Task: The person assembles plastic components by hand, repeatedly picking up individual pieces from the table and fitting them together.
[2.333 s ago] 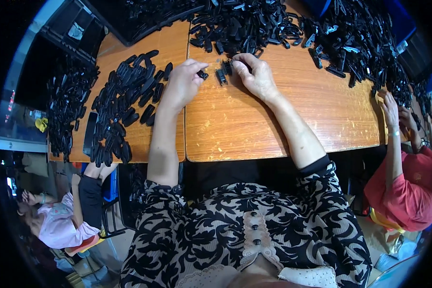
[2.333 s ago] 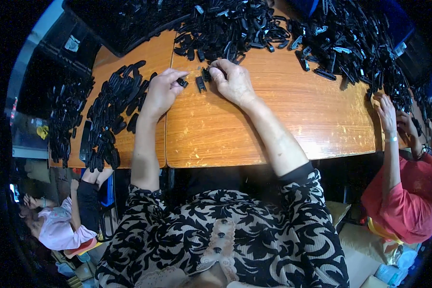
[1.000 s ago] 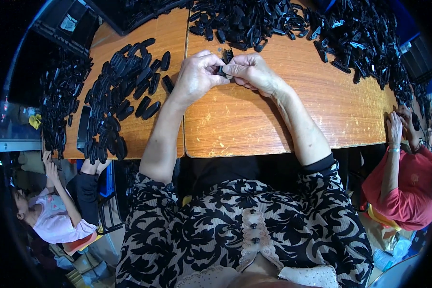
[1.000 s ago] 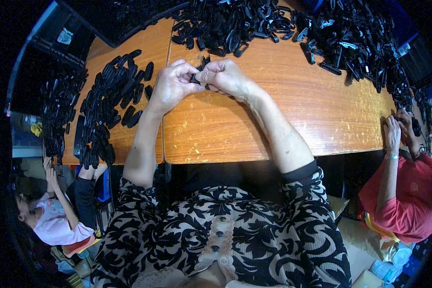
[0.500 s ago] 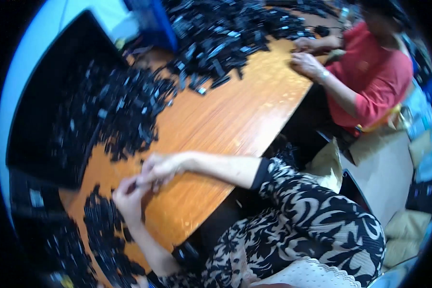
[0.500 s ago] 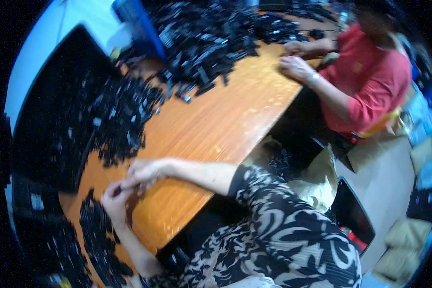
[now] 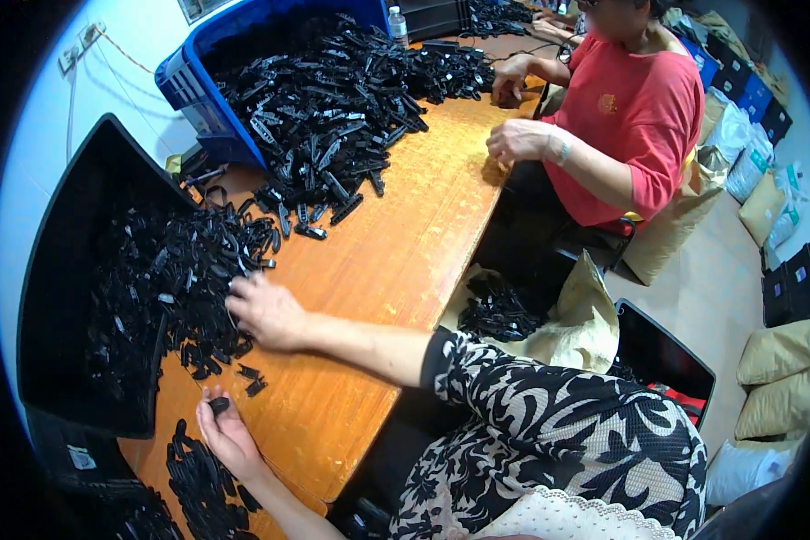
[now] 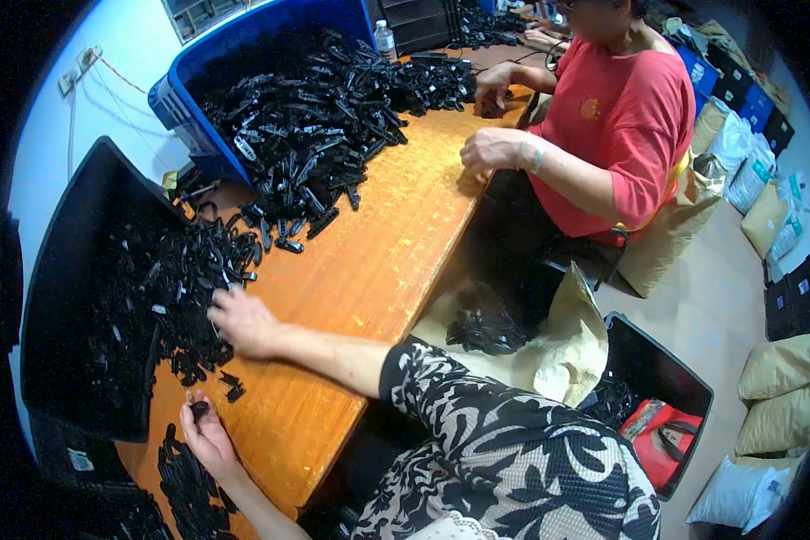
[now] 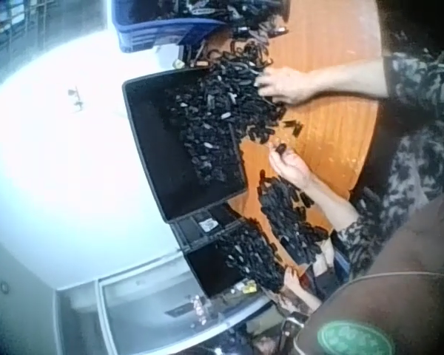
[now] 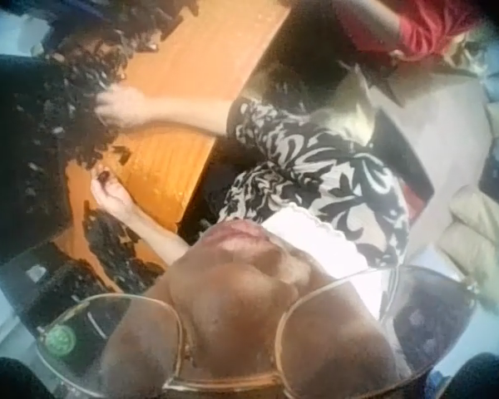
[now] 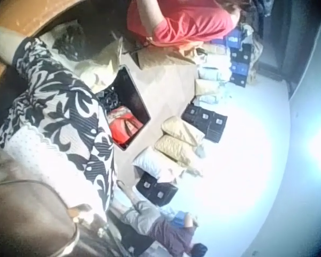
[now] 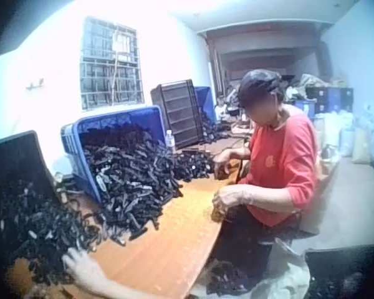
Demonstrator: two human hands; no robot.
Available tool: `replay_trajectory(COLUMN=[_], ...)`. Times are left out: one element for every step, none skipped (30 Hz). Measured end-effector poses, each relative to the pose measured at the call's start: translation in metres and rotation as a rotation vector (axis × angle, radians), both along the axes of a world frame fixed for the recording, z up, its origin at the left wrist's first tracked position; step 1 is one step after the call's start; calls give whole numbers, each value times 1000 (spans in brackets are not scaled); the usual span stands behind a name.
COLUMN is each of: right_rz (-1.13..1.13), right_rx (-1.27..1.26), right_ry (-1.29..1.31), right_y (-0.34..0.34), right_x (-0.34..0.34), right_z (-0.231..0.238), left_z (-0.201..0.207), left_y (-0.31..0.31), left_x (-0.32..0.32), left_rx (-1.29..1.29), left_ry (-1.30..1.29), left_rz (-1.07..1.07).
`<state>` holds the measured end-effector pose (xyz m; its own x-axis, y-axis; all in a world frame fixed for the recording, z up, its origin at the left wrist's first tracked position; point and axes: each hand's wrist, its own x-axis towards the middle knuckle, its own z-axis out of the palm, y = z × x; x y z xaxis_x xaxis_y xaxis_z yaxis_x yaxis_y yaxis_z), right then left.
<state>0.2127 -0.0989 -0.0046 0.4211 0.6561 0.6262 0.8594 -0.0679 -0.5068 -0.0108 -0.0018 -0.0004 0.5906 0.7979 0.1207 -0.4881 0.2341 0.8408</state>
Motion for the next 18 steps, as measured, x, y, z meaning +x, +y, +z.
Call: replay_trajectory(right_rz=[-77, -135, -113, -91, -90, -64, -41, -53, -6, 40, 38, 54, 79, 112, 123, 105, 86, 73], right_rx=[29, -88, -124, -161, -165, -193, -220, -225, -212, -199, -86, -85, -98, -112, -119, -125, -136, -286], right_ry=[-86, -108, -116, -124, -123, -139, -156, -155, -190, -223, -267, -260, -254, -244, -286, -316, -343, -297], right_y=[1, -4, -2, -2, -1, 2, 4, 2, 1, 0, -1, -1, 0, 2, 5, 7, 5, 6], right_x=[13, 16, 18, 17, 15, 7, 0, 1, -2, -4, -11, -16, -19, -24, -28, -24, -16, -20], right_z=[-11, -14, -19, -22, -24, -23, -22, -25, -26, -28, -28, -29, -29, -32, -35, -40, -45, -37], left_z=[-3, -1, -2, -6, 6, 15, 0, 8, 9, 9, 5, 1, -3, -4, -1, 1, 0, -2], left_y=[9, 16, 18, 15, -7, -18, -1, -22, -30, -34, -29, -22, -16, -13, -16, -16, -16, -13], left_x=[-2, 0, -2, -4, 12, 15, 12, 24, 28, 29, 24, 20, 16, 8, 5, 11, 20, 14], left_rx=[-1, 11, 23, 22, 372, 725, 1099, 1227, 1282, 1335, 1384, 1377, 1365, 1347, 1386, 1390, 1350, 1248], left_ry=[5, 17, 28, 33, 356, 679, 738, 764, 833, 902, 888, 905, 891, 887, 839, 802, 807, 846], left_rz=[3, -44, -91, -86, 59, 219, 196, 138, 68, -6, 34, 41, 50, 61, 110, 127, 127, 138])
